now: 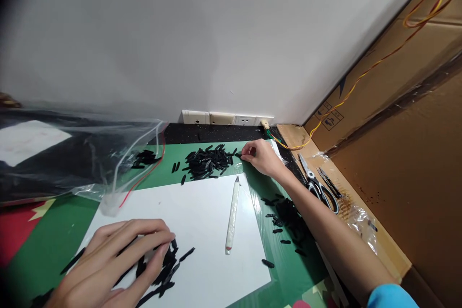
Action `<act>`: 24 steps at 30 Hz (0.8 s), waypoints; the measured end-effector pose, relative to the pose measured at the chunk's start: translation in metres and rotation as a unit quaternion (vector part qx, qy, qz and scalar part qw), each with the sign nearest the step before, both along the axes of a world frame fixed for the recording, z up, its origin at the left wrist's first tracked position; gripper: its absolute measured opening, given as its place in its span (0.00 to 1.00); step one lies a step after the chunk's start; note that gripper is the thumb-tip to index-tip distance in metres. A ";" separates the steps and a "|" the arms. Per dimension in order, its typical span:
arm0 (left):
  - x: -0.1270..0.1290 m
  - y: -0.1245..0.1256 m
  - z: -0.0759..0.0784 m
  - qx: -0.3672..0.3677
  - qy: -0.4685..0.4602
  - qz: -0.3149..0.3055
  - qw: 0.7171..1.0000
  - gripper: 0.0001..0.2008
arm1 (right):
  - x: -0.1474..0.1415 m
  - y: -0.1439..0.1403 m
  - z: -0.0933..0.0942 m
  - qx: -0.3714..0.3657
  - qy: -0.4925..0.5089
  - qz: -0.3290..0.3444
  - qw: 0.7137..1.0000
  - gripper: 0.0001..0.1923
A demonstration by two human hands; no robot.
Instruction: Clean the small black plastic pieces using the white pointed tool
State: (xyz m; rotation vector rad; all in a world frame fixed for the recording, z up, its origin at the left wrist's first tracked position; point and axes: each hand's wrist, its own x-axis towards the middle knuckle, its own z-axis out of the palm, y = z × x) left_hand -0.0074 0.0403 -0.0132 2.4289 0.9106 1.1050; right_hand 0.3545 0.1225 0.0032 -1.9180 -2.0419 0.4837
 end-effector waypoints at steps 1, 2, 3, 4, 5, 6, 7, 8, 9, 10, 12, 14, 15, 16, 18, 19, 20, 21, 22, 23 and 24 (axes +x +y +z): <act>0.000 0.000 0.004 0.002 0.014 -0.015 1.000 0.09 | -0.001 0.000 0.000 -0.003 0.001 -0.004 1.000 0.12; 0.000 0.000 0.008 0.006 0.027 -0.029 0.999 0.10 | -0.003 0.000 0.000 -0.005 0.001 -0.008 1.000 0.12; 0.000 0.000 0.012 0.012 0.034 -0.036 0.999 0.11 | -0.006 0.000 -0.001 -0.006 0.002 -0.012 1.000 0.12; -0.001 0.001 0.015 0.019 0.039 -0.039 0.998 0.11 | -0.008 0.000 -0.001 -0.007 0.003 -0.015 1.000 0.12; -0.001 0.001 0.017 0.024 0.045 -0.040 0.998 0.11 | -0.011 0.000 -0.001 -0.006 0.003 -0.018 1.000 0.13; -0.001 0.002 0.019 0.028 0.050 -0.038 0.998 0.11 | -0.014 0.001 0.000 -0.004 0.005 -0.022 1.000 0.13; -0.001 0.003 0.020 0.032 0.053 -0.035 0.998 0.11 | -0.017 0.001 0.000 -0.001 0.006 -0.026 1.000 0.13; -0.001 0.004 0.021 0.023 0.060 -0.027 0.998 0.11 | -0.019 0.001 0.001 0.002 0.009 -0.030 1.000 0.13; -0.001 0.006 0.022 0.020 0.058 -0.010 0.998 0.10 | -0.021 0.001 0.003 0.007 0.013 -0.034 0.999 0.13; -0.001 0.007 0.023 0.021 0.060 -0.002 0.998 0.10 | -0.022 -0.001 0.005 0.014 0.018 -0.038 0.999 0.13; -0.001 0.009 0.028 0.031 0.062 0.001 0.998 0.09 | -0.024 -0.008 0.010 0.034 0.035 -0.046 0.998 0.14; 0.000 0.008 0.035 0.034 0.049 0.016 0.998 0.08 | -0.025 -0.022 0.016 0.063 0.062 -0.052 0.995 0.14; 0.002 0.007 0.040 0.035 0.040 0.022 0.998 0.08 | -0.027 -0.031 0.019 0.079 0.080 -0.054 0.992 0.14; 0.005 0.006 0.045 0.032 0.034 0.023 0.999 0.08 | -0.030 -0.040 0.022 0.097 0.101 -0.053 0.989 0.13; 0.012 0.004 0.055 0.012 0.027 0.017 0.999 0.09 | -0.039 -0.060 0.027 0.131 0.152 -0.042 0.979 0.12; 0.017 0.003 0.059 -0.012 0.030 0.012 0.999 0.09 | -0.045 -0.069 0.028 0.146 0.182 -0.028 0.972 0.12; 0.021 0.002 0.061 -0.040 0.026 0.010 0.999 0.09 | -0.053 -0.078 0.028 0.156 0.215 -0.007 0.964 0.12; 0.026 0.002 0.062 -0.074 0.027 0.006 0.997 0.10 | -0.061 -0.086 0.027 0.162 0.251 0.018 0.954 0.12; 0.029 0.001 0.062 -0.107 0.025 0.006 0.994 0.11 | -0.069 -0.094 0.026 0.157 0.286 0.047 0.944 0.11; 0.032 0.000 0.061 -0.134 0.022 0.007 0.991 0.12 | -0.076 -0.101 0.023 0.146 0.321 0.073 0.933 0.13; 0.033 0.000 0.058 -0.155 0.023 0.005 0.988 0.12 | -0.083 -0.108 0.019 0.135 0.354 0.089 0.921 0.15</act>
